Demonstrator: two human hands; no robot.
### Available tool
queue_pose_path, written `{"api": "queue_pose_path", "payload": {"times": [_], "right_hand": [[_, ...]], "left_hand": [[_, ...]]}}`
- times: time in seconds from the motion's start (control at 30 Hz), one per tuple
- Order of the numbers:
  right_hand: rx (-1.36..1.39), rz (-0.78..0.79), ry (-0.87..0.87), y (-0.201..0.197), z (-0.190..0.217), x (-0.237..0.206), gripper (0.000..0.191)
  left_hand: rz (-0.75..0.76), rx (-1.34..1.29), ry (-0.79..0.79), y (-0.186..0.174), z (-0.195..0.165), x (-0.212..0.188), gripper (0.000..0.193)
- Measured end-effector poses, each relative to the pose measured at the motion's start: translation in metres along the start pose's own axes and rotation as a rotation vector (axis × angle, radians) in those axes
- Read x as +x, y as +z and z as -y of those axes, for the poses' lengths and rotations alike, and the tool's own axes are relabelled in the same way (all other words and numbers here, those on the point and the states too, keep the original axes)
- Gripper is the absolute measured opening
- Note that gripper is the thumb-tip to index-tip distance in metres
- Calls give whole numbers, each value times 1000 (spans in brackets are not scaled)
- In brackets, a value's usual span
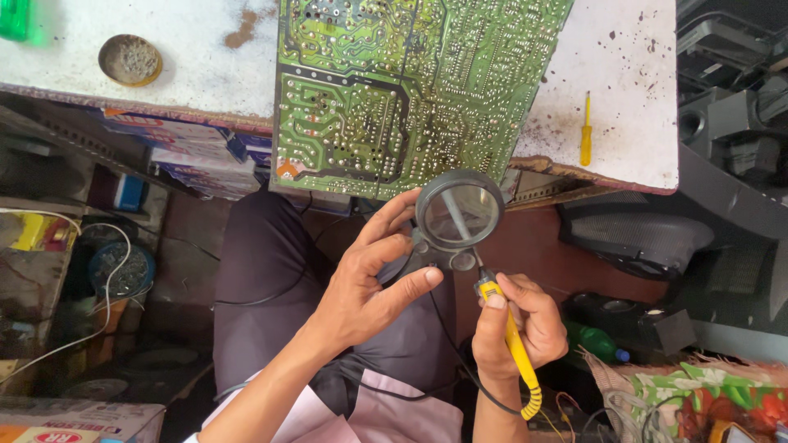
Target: The person holds a magnifying glass over a green circuit board and uses a yellow soldering iron to touch and work on small solder points. The person repeatedly moves the magnifying glass and soldering iron across different areas of the board while maintaining a close-up view.
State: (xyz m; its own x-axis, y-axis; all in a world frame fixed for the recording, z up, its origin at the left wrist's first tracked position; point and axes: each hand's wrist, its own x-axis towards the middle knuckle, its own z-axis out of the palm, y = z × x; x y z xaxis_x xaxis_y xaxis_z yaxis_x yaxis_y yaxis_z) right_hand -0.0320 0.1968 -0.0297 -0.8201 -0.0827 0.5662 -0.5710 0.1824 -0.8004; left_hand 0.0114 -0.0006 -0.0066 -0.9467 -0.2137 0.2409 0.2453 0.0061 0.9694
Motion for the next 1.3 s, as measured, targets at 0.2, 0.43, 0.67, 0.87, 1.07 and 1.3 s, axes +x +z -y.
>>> {"api": "queue_pose_path", "payload": {"times": [0.2,0.43,0.67,0.87,1.07,1.3], "right_hand": [[12,-12,8,0,2,0,11],[3,16,-7,1,4,-2,12],[17,12,9,2,2,-2,13],[3,4,11,2,2,-3,13],[31,13,-2,1,1,-3,13],[10,1,1,1,2,-3,12]], "left_hand": [[-2,-8,5,-1,0,0,31],[-1,-8,-14,-1,-2,-1,31],[-1,0,-18,-2,-2,-2,30],[2,-21,-17,-2,0,-2,31],[-3,0,-19,-2,0,-2,31],[-2,-19,-10,-2,-1,-2,31]]}}
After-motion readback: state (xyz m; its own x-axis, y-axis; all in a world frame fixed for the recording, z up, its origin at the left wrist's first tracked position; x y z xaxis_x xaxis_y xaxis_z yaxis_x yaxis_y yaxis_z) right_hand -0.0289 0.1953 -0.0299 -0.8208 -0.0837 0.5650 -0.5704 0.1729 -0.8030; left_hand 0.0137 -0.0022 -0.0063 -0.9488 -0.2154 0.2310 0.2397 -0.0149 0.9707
